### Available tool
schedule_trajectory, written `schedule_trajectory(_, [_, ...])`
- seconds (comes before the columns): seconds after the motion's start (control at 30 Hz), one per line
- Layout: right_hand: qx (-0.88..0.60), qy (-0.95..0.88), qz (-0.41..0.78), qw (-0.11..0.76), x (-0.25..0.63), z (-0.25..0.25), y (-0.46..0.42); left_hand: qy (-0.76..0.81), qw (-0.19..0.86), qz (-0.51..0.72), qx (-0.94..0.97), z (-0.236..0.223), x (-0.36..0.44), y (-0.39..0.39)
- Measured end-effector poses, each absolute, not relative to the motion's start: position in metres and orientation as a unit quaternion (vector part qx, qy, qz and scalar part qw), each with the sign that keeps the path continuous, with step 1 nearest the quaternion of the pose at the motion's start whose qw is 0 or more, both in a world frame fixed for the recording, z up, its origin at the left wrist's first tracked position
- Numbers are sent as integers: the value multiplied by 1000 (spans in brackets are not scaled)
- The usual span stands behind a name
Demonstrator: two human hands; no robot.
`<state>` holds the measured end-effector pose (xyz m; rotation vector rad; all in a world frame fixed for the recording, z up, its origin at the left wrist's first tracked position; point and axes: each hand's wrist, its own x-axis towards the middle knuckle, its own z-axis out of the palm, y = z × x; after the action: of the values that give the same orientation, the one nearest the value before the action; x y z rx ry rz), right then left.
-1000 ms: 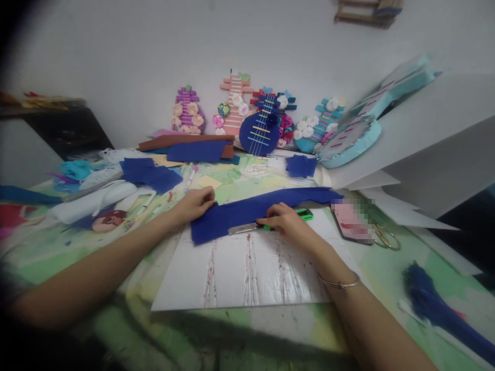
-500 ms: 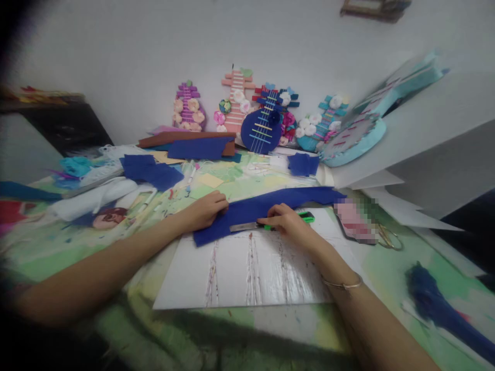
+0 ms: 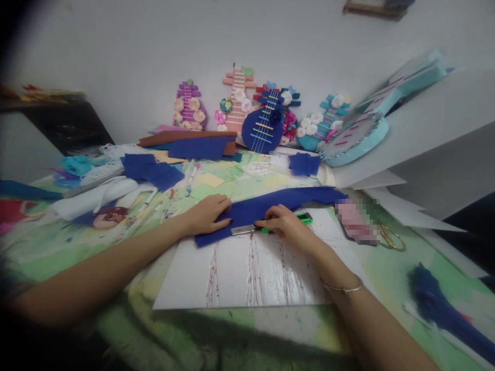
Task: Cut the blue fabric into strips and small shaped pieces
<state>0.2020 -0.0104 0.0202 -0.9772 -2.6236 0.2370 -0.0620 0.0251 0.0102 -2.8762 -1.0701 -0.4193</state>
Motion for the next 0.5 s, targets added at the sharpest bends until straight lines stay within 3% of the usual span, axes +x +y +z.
schedule_trajectory(0.5, [-353,-919,102,142,206,26,-14,-358,-31,-174,-917,3,-60,24])
